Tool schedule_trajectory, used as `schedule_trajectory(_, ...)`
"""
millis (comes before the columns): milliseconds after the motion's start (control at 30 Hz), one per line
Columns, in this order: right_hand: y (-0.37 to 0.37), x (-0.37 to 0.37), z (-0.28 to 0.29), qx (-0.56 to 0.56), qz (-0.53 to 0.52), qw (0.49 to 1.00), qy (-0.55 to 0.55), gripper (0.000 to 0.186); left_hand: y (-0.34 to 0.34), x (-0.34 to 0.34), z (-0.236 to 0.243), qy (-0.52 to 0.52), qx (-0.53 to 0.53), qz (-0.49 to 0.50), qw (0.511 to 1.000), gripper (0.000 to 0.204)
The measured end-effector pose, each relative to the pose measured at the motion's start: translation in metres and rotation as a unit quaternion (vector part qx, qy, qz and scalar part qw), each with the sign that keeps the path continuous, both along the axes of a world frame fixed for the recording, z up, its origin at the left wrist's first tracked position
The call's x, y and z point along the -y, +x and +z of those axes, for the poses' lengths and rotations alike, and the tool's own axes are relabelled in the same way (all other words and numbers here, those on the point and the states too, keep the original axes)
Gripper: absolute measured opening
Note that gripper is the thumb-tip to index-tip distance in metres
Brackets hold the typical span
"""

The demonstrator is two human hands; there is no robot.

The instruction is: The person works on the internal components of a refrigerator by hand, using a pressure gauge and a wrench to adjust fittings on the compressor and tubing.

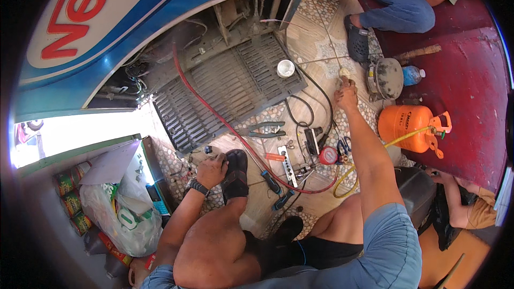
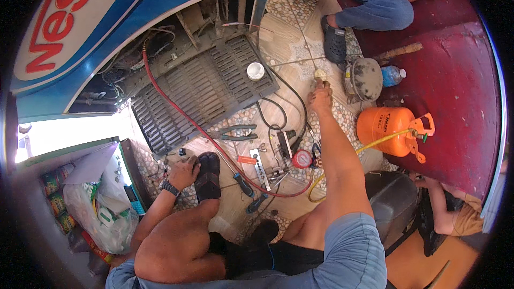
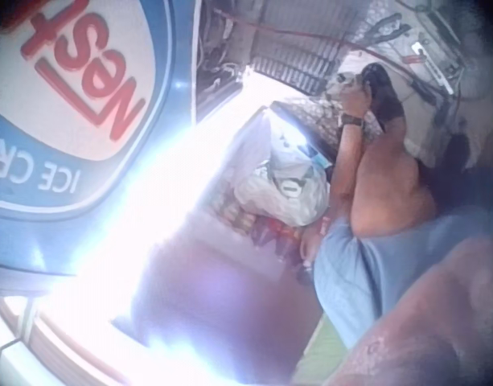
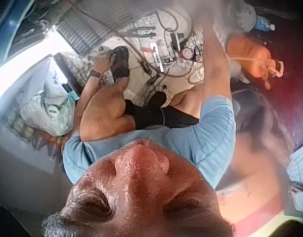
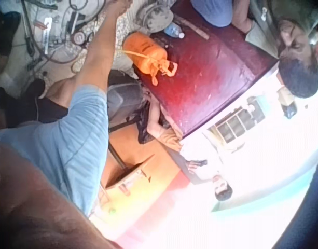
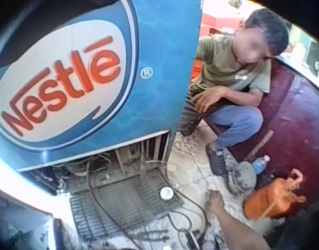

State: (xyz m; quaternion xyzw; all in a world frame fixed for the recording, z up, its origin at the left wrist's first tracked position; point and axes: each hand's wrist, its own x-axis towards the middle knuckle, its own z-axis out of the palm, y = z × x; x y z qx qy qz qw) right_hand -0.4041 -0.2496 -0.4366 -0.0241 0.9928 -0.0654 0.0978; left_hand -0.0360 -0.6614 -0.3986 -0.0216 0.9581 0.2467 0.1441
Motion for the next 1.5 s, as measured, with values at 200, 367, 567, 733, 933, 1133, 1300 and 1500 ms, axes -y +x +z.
schedule_trajectory(200, -0.042, 0.009, -0.029, -0.011, -0.046, 0.999, 0.006, 0.073, -0.001, 0.010, -0.006, -0.058, 0.041, -0.062, 0.996, 0.029)
schedule_trajectory(367, -0.046, 0.003, -0.030, -0.020, -0.021, 0.999, -0.014, 0.067, 0.004, 0.017, -0.017, -0.041, -0.001, -0.070, 0.997, 0.035)
schedule_trajectory(567, -0.019, 0.039, 0.009, -0.104, 0.066, 0.986, -0.113, 0.065, -0.006, 0.005, -0.010, -0.055, 0.002, -0.067, 0.996, 0.037)
schedule_trajectory(733, 0.020, 0.162, 0.091, -0.030, 0.179, 0.962, -0.205, 0.064, -0.005, 0.005, -0.003, -0.025, -0.007, -0.059, 0.998, 0.034)
schedule_trajectory(933, 0.015, 0.183, 0.050, -0.087, 0.279, 0.954, -0.072, 0.065, -0.019, -0.014, 0.006, -0.083, -0.001, -0.138, 0.987, 0.032)
schedule_trajectory(1133, 0.023, 0.201, 0.062, -0.031, 0.256, 0.959, -0.119, 0.060, -0.023, -0.017, 0.007, -0.106, -0.048, -0.159, 0.980, 0.022)
schedule_trajectory(1300, 0.044, 0.205, 0.091, -0.032, 0.252, 0.952, -0.168, 0.059, -0.022, -0.024, 0.009, -0.118, -0.088, -0.161, 0.976, 0.023)
schedule_trajectory(1500, 0.155, 0.182, 0.137, 0.047, 0.352, 0.907, -0.228, 0.064, -0.034, -0.031, 0.028, -0.065, -0.169, -0.077, 0.980, 0.054)
